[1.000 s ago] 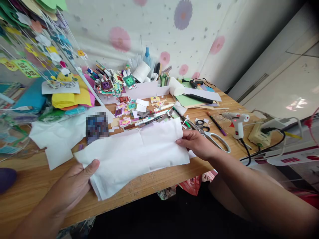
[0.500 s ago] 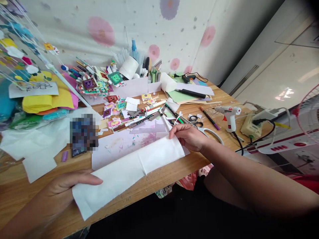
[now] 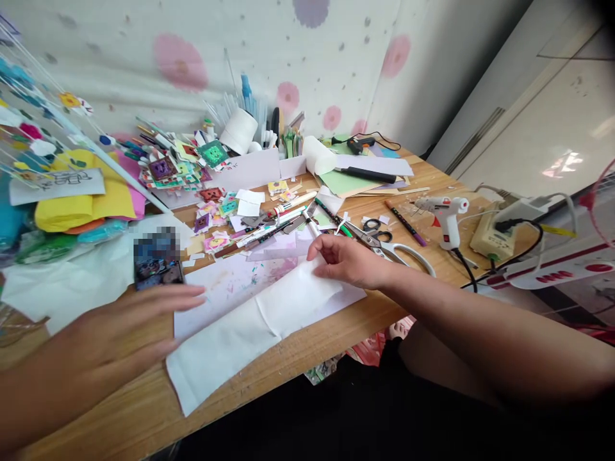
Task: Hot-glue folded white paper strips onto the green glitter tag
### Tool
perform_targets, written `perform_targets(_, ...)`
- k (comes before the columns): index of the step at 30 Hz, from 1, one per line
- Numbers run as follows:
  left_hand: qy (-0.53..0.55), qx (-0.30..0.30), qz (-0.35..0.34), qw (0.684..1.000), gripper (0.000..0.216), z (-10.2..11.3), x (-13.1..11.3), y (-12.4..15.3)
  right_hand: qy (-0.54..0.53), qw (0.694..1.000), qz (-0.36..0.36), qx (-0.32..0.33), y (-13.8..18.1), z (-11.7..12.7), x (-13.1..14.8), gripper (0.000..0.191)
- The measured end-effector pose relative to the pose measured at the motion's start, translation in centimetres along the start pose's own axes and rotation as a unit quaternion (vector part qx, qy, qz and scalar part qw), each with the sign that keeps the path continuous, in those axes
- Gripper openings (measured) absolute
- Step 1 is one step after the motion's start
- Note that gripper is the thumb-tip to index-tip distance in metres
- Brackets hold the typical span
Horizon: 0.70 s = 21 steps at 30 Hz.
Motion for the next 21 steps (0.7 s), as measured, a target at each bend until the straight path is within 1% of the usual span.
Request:
perform_targets(1, -0.002, 0.050, -0.001, 0.999, 0.047, -1.4, -1.3, -1.6, 0.015, 1.000, 0.016, 0.004, 0.1, -0.1, 0.4, 0.027)
perform_targets(2, 0.020, 0.061, 0.003, 0.998, 0.050, -2.7, -2.4, -3.1, 0.032, 0.999, 0.032, 0.007, 0.1, -0.2, 0.8, 0.029)
perform_targets(4, 0.117, 0.106, 0.010, 0.987, 0.054, -6.1, -4.3, -5.8, 0.063, 0.996, 0.060, 0.010, 0.3, -0.2, 1.6, 0.031)
perform_targets(5, 0.163, 0.149, 0.017, 0.975, 0.052, -8.1, -4.9, -6.6, 0.071, 0.995, 0.071, 0.009, 0.4, -0.1, 2.0, 0.031)
perform_targets(6, 0.201, 0.188, 0.022, 0.961, 0.046, -9.9, -5.4, -7.2, 0.073, 0.994, 0.078, 0.008, 0.5, 0.0, 2.2, 0.032)
perform_targets(7, 0.224, 0.241, 0.037, 0.944, 0.039, -11.7, -5.7, -7.4, 0.070, 0.994, 0.083, 0.006, 0.5, 0.1, 2.4, 0.033)
perform_targets(8, 0.236, 0.275, 0.055, 0.930, 0.033, -12.9, -5.6, -7.4, 0.062, 0.994, 0.085, 0.004, 0.6, 0.3, 2.5, 0.034)
perform_targets(9, 0.246, 0.288, 0.070, 0.923, 0.027, -13.6, -5.5, -7.4, 0.047, 0.996, 0.081, 0.004, 0.6, 0.5, 2.4, 0.036)
perform_targets(10, 0.251, 0.287, 0.084, 0.920, 0.022, -13.9, -5.4, -7.4, 0.026, 0.997, 0.070, 0.003, 0.6, 0.8, 2.3, 0.038)
perform_targets(13, 0.268, 0.247, 0.105, 0.925, 0.016, -13.9, -5.1, -7.2, -0.044, 0.999, 0.005, -0.017, 0.7, 1.6, 1.0, 0.037)
perform_targets(17, 0.284, 0.226, 0.119, 0.924, 0.019, -13.9, -4.9, -6.7, -0.041, 0.994, -0.097, -0.043, 0.9, 1.8, -1.5, 0.019)
perform_targets(19, 0.302, 0.226, 0.128, 0.917, 0.021, -14.2, -4.5, -6.5, -0.035, 0.992, -0.112, -0.046, 0.9, 1.5, -2.0, 0.019)
perform_targets(21, 0.320, 0.244, 0.144, 0.904, 0.024, -14.6, -3.9, -6.1, -0.034, 0.992, -0.105, -0.054, 0.9, 1.3, -2.0, 0.019)
Point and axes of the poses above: each hand's wrist, its own y-axis away from the middle knuckle, its own z-axis out of the back of the hand, x = y × z, the point moved 7 cm from there along -y, towards the middle knuckle, and after that the axes turned 10 degrees about -z, right-handed, at the moved point
